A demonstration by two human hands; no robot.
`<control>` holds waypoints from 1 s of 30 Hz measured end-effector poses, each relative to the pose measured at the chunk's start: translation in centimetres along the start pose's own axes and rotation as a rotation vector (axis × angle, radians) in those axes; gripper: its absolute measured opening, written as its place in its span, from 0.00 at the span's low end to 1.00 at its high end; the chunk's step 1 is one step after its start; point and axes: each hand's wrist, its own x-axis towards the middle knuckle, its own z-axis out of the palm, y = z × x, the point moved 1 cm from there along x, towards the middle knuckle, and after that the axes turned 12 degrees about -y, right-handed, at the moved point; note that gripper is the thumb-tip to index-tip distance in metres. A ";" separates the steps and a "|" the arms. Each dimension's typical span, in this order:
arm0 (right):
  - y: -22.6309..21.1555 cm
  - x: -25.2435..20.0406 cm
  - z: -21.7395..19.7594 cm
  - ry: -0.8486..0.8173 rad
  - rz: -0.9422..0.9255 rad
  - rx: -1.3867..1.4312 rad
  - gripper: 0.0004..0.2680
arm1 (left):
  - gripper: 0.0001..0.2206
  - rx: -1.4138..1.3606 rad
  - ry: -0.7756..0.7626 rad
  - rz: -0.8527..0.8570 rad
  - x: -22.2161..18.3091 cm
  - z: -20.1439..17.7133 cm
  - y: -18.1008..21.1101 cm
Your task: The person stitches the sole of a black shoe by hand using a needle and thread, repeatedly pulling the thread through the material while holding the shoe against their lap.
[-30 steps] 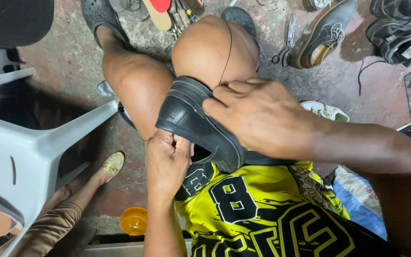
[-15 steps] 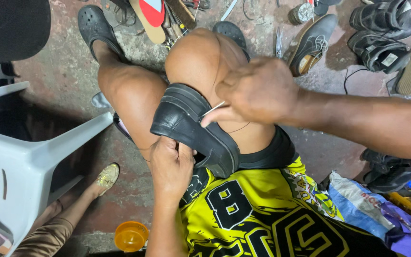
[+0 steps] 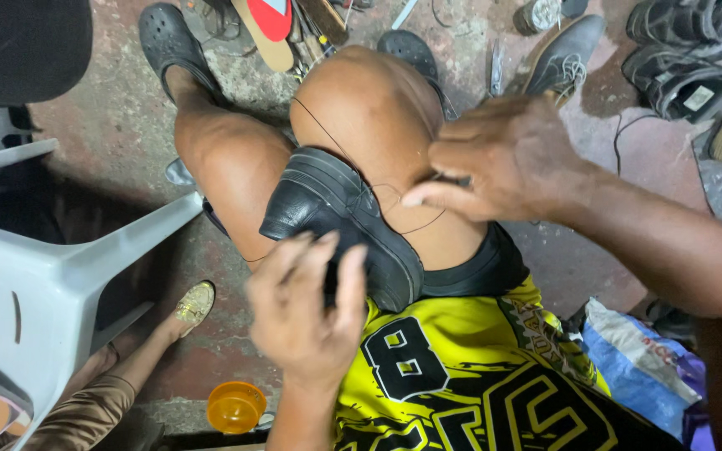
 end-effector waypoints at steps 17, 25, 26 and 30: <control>-1.2 5.4 1.6 0.222 -0.269 0.474 0.25 | 0.11 -0.545 -0.037 -0.240 -0.8 1.0 -2.1; -1.3 4.8 1.7 -0.246 -0.030 0.509 0.05 | 0.12 -0.790 -0.044 -0.147 -2.2 0.6 -3.5; -1.3 4.7 1.6 -0.303 0.021 0.543 0.05 | 0.12 -0.802 -0.045 -0.154 -2.0 0.4 -3.5; -1.5 2.7 -0.2 -0.474 0.184 0.670 0.07 | 0.13 -0.695 -0.189 -0.131 -0.6 -0.6 -2.5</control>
